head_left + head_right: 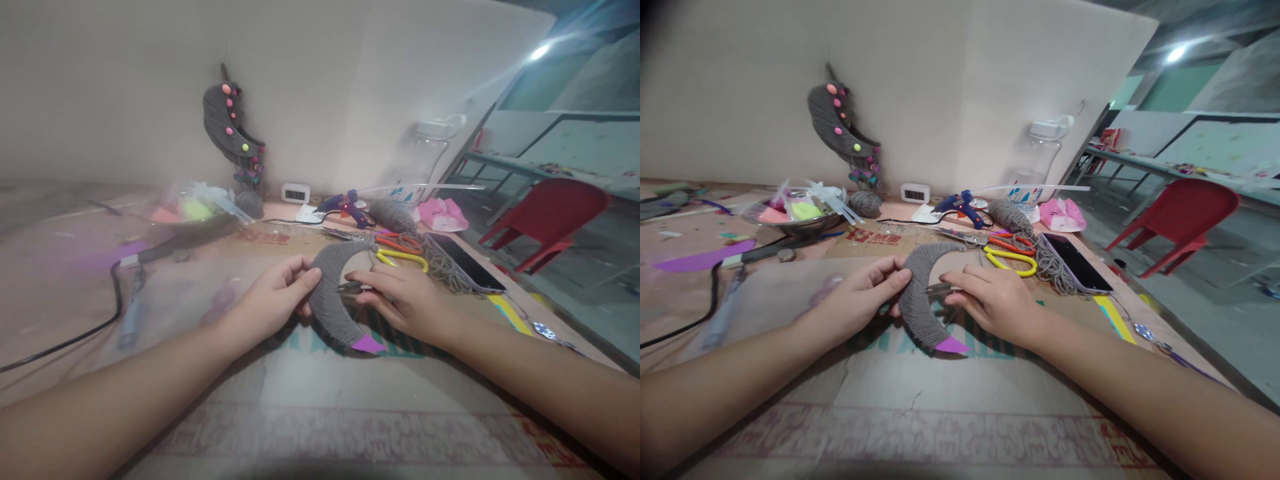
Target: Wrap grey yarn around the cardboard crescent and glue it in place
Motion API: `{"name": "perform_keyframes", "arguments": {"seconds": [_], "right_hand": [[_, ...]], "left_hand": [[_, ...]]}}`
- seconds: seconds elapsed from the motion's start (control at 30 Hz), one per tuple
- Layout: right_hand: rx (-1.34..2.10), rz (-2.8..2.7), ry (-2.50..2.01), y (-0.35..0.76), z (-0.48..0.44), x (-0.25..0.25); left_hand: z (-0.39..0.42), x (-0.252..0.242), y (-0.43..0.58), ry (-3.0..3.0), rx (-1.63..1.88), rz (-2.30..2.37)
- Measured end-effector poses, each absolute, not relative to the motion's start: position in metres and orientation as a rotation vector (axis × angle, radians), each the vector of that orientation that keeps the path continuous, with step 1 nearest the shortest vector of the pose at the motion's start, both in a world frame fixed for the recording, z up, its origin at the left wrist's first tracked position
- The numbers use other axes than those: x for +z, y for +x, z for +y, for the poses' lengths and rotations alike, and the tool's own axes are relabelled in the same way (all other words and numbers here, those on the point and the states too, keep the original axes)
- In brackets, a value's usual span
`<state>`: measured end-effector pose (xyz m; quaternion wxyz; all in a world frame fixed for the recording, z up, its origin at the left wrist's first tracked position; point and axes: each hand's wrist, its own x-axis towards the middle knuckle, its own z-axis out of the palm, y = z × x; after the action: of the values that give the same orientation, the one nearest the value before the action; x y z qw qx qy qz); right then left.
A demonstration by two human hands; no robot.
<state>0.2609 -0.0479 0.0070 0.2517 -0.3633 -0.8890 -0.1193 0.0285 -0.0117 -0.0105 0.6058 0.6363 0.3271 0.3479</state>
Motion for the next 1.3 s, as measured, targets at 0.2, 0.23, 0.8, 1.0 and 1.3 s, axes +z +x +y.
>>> {"name": "perform_keyframes", "arguments": {"seconds": [0.2,0.23,0.8,1.0,1.3], "right_hand": [[-0.403,-2.423,-0.961,0.261,-0.048,0.006],[-0.392,-2.412,-0.960,0.262,-0.048,0.006],[-0.120,-2.266,-1.175,0.263,-0.048,0.005],[0.191,-2.093,-1.252,0.256,-0.047,0.007],[0.193,-1.914,-1.294,0.257,-0.048,0.009]], "left_hand": [[-0.011,-0.010,0.029,1.487,0.810,0.772],[-0.011,-0.009,0.029,1.484,0.813,0.773],[-0.012,-0.008,0.030,1.475,0.835,0.787],[-0.010,-0.007,0.031,1.426,0.894,0.834],[-0.008,-0.004,0.031,1.375,0.920,0.872]]}}
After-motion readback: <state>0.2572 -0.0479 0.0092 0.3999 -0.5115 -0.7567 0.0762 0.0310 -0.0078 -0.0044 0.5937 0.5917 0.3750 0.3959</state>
